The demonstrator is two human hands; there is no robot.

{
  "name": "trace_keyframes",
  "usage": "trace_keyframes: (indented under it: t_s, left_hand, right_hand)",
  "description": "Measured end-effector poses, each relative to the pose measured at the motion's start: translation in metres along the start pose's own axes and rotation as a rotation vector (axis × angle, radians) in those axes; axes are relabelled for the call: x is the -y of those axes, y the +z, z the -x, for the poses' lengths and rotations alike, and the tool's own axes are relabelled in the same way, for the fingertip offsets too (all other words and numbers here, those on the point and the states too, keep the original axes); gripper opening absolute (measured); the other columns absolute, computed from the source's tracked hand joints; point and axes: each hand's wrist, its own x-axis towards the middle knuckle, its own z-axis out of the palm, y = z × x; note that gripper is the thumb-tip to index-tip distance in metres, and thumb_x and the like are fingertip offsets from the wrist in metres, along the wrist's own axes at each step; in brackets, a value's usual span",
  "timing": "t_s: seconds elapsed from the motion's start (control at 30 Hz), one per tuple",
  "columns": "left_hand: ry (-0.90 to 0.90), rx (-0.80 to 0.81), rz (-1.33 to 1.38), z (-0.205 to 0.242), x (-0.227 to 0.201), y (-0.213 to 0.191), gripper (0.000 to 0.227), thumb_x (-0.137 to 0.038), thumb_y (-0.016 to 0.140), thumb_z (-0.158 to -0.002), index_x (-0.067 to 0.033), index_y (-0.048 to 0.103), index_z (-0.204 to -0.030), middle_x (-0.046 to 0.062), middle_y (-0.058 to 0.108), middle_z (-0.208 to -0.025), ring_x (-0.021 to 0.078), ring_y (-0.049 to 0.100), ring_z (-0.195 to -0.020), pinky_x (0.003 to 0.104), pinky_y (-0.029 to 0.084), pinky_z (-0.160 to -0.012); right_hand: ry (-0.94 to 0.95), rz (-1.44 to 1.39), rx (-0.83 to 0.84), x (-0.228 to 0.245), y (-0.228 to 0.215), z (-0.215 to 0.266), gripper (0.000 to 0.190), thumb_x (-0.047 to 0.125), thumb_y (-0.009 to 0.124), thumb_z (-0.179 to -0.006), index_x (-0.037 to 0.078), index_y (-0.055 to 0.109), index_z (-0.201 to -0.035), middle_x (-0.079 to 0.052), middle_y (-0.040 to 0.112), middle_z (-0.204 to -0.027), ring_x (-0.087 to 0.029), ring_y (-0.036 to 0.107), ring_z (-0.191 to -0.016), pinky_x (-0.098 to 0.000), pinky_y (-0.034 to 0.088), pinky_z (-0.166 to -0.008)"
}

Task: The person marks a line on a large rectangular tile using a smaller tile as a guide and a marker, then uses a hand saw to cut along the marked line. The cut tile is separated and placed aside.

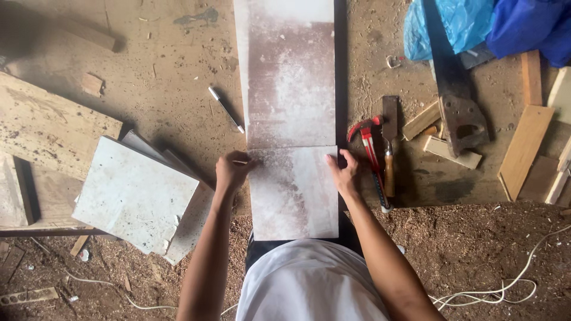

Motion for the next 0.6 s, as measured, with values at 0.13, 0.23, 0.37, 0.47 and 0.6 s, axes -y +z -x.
trace_keyframes:
  t_s: [0.13,0.23,0.37,0.47,0.6]
  left_hand:
    - [-0.03,0.026,0.142,-0.001,0.01,0.002,0.031,-0.03,0.084,-0.082,-0.0067,0.079,-0.1,0.008,0.081,-0.098,0.018,0.078,-0.084,0.033,0.064,-0.078]
    - [-0.066,0.035,0.104,-0.001,0.007,0.0,0.032,-0.029,0.086,-0.08,-0.0063,0.079,-0.1,0.009,0.081,-0.097,0.017,0.078,-0.085,0.032,0.064,-0.077]
    - [-0.113,0.04,0.003,-0.004,-0.005,-0.005,0.032,-0.027,0.088,-0.078,-0.0068,0.079,-0.101,0.009,0.08,-0.098,0.0184,0.078,-0.083,0.034,0.063,-0.077]
    - [-0.132,0.05,0.007,-0.002,-0.01,-0.006,0.032,-0.028,0.088,-0.077,-0.007,0.079,-0.1,0.009,0.081,-0.097,0.0182,0.079,-0.084,0.035,0.064,-0.076]
    - [-0.151,0.06,0.002,-0.001,-0.012,-0.007,0.033,-0.029,0.088,-0.078,-0.0066,0.079,-0.1,0.009,0.08,-0.098,0.0183,0.078,-0.085,0.035,0.064,-0.076]
  right_hand:
    - [-0.089,-0.011,-0.065,0.035,-0.012,0.009,0.047,0.035,0.08,-0.09,-0.002,0.067,-0.115,-0.02,0.069,-0.112,-0.034,0.066,-0.105,-0.0416,0.051,-0.095]
    - [-0.12,0.03,-0.062,0.055,-0.016,0.013,0.04,0.029,0.078,-0.093,-0.005,0.067,-0.113,-0.02,0.068,-0.111,-0.035,0.065,-0.103,-0.042,0.051,-0.093]
    - [-0.159,0.065,-0.063,0.062,-0.016,0.011,0.037,0.025,0.078,-0.093,-0.005,0.067,-0.112,-0.02,0.066,-0.108,-0.035,0.064,-0.102,-0.0415,0.051,-0.091]
    - [-0.148,-0.017,-0.086,0.059,-0.015,0.015,0.036,0.023,0.077,-0.094,-0.005,0.067,-0.113,-0.018,0.066,-0.108,-0.032,0.064,-0.1,-0.0405,0.05,-0.09]
    - [-0.132,-0.034,-0.093,0.058,-0.011,0.015,0.033,0.022,0.076,-0.094,-0.004,0.069,-0.114,-0.015,0.066,-0.108,-0.031,0.063,-0.102,-0.0403,0.05,-0.09]
